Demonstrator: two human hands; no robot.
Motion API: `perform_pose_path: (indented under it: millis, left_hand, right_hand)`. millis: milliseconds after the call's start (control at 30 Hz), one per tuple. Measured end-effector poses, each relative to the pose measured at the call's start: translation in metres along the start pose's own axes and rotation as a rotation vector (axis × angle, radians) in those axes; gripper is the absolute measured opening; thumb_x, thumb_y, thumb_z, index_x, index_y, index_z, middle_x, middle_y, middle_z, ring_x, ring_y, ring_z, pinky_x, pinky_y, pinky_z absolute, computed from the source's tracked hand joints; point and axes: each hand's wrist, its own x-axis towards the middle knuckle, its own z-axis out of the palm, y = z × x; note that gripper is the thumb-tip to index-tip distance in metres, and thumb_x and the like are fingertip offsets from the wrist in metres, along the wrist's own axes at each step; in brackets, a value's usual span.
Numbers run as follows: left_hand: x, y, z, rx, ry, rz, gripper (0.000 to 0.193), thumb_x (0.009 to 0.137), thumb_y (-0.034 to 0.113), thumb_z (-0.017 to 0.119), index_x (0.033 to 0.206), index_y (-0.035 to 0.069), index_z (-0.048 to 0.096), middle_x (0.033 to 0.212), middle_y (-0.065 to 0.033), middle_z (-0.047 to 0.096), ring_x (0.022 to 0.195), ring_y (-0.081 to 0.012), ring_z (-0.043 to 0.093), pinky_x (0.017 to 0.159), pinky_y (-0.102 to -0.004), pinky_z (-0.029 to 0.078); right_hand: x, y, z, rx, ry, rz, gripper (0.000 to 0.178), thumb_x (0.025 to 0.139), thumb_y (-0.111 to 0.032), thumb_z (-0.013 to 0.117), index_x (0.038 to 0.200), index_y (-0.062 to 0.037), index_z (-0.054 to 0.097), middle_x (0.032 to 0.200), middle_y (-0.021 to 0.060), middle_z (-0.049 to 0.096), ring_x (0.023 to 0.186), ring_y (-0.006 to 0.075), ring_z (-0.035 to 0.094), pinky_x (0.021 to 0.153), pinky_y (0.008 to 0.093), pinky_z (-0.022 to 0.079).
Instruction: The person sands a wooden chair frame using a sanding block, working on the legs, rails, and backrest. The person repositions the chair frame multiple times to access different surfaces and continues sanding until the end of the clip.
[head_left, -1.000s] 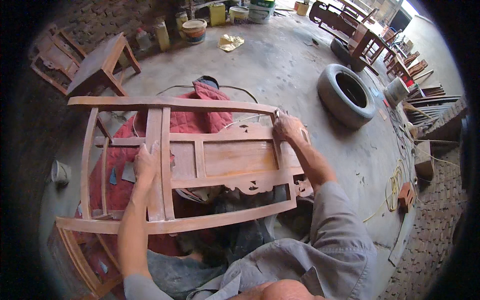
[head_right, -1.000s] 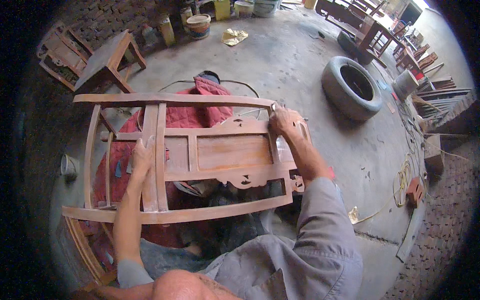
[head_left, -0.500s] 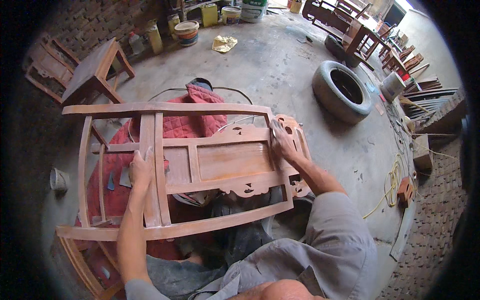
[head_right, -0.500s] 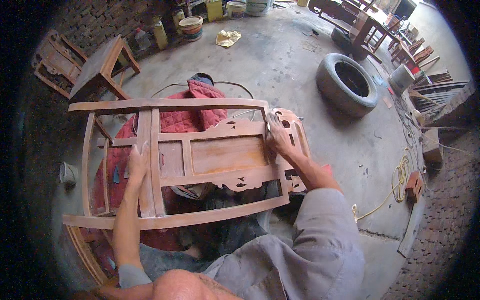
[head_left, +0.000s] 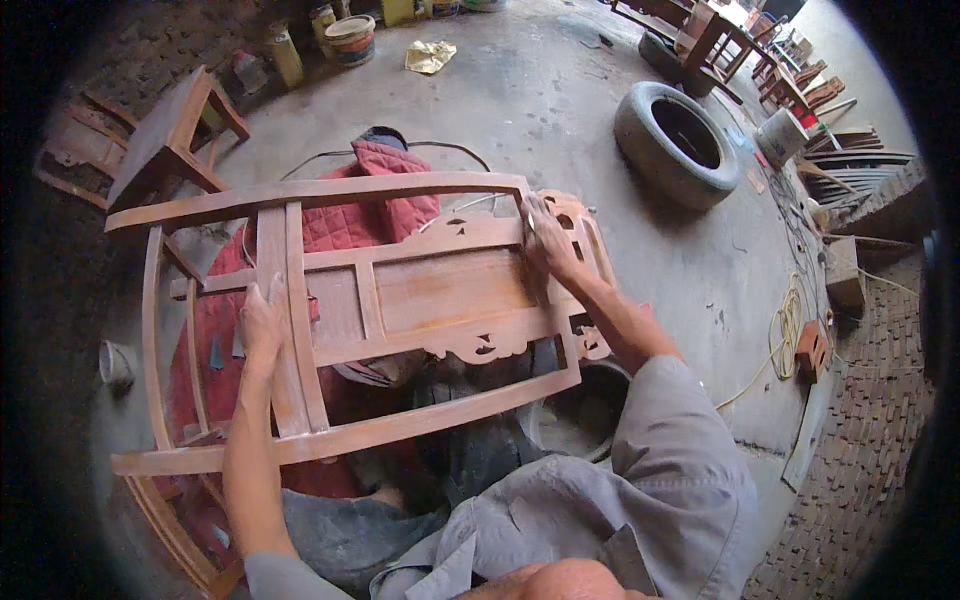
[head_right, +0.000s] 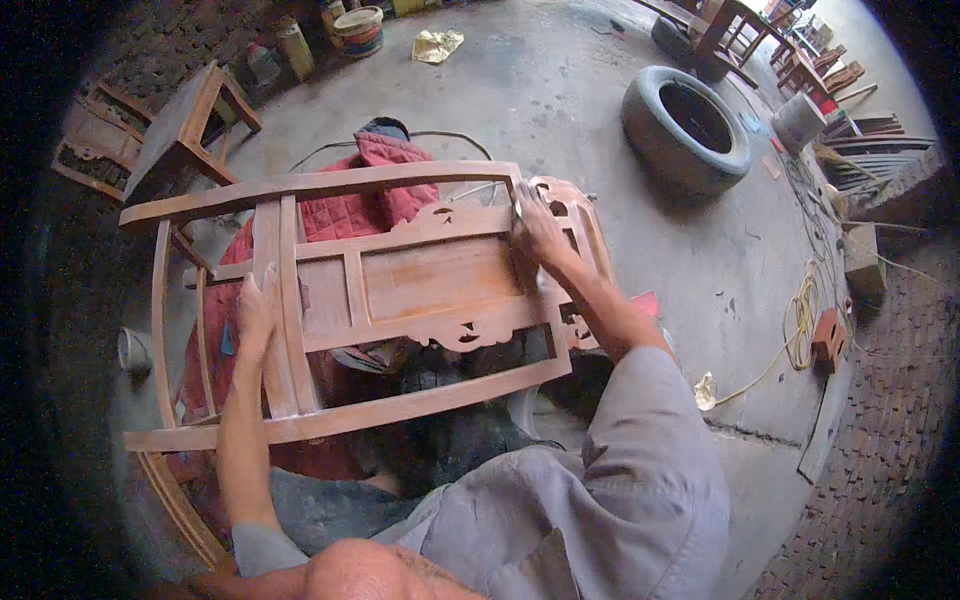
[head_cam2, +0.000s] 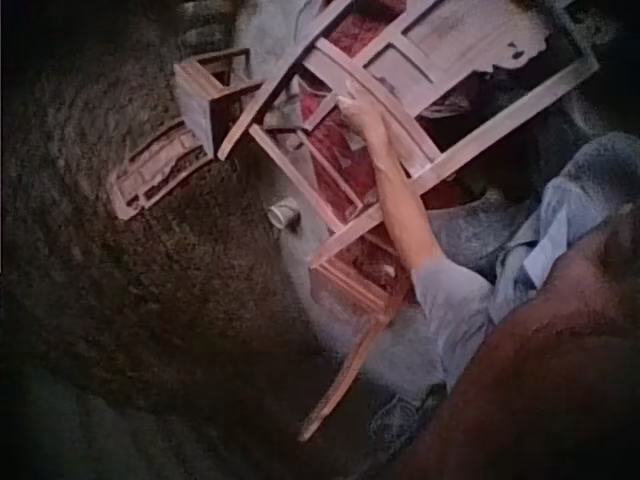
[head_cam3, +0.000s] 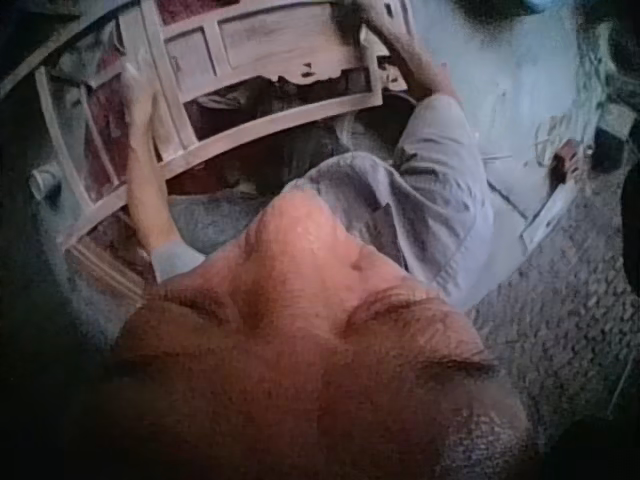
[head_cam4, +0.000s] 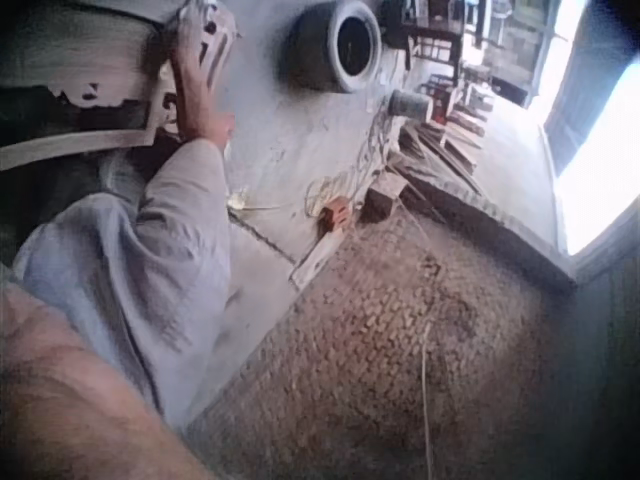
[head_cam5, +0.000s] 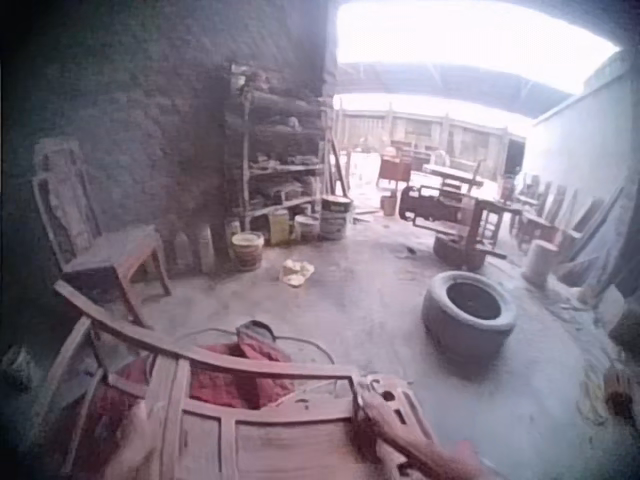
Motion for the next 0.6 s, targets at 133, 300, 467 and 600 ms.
perform_pose_path:
  millis: [133, 300, 467, 600]
  left_hand:
    - [0.000, -0.023, -0.003, 0.051, -0.037, -0.080, 0.059, 0.097, 0.052, 0.050, 0.112, -0.004, 0.057, 0.103, -0.0334, 0.066, 0.101, -0.0500, 0.063, 0.084, -0.0561, 0.049]
    - [0.000, -0.018, -0.007, -0.047, -0.010, -0.011, 0.060, 0.097, 0.052, 0.050, 0.115, -0.004, 0.058, 0.103, -0.0338, 0.066, 0.102, -0.0497, 0.063, 0.086, -0.0546, 0.049]
    - [0.007, -0.016, 0.001, 0.012, -0.055, -0.060, 0.058, 0.097, 0.050, 0.052, 0.115, -0.005, 0.059, 0.107, -0.0336, 0.065, 0.104, -0.0475, 0.064, 0.087, -0.0530, 0.050]
    - [0.007, -0.030, 0.002, -0.008, 0.093, 0.040, 0.055, 0.097, 0.052, 0.052, 0.103, -0.002, 0.062, 0.098, -0.0322, 0.066, 0.096, -0.0500, 0.064, 0.078, -0.0557, 0.050]
  right_hand:
    - [-0.030, -0.030, 0.001, 0.031, -0.096, 0.054, 0.064, 0.082, -0.006, 0.049, 0.143, 0.0102, 0.037, 0.148, 0.0320, 0.039, 0.141, 0.0425, 0.035, 0.119, 0.0477, 0.027]
    - [-0.015, -0.055, -0.021, 0.042, -0.109, 0.179, 0.060, 0.085, -0.008, 0.049, 0.142, 0.0082, 0.040, 0.148, 0.0304, 0.041, 0.141, 0.0427, 0.036, 0.116, 0.0452, 0.033]
    - [-0.061, -0.053, -0.059, 0.151, -0.258, 0.211, 0.058, 0.086, -0.011, 0.051, 0.143, -0.0002, 0.045, 0.137, 0.0314, 0.050, 0.127, 0.0442, 0.050, 0.108, 0.0455, 0.041]
    - [-0.095, -0.089, -0.092, 0.105, -0.019, 0.429, 0.059, 0.096, -0.010, 0.047, 0.153, -0.0200, 0.033, 0.100, 0.0235, 0.069, 0.077, 0.0463, 0.065, 0.077, 0.0505, 0.053]
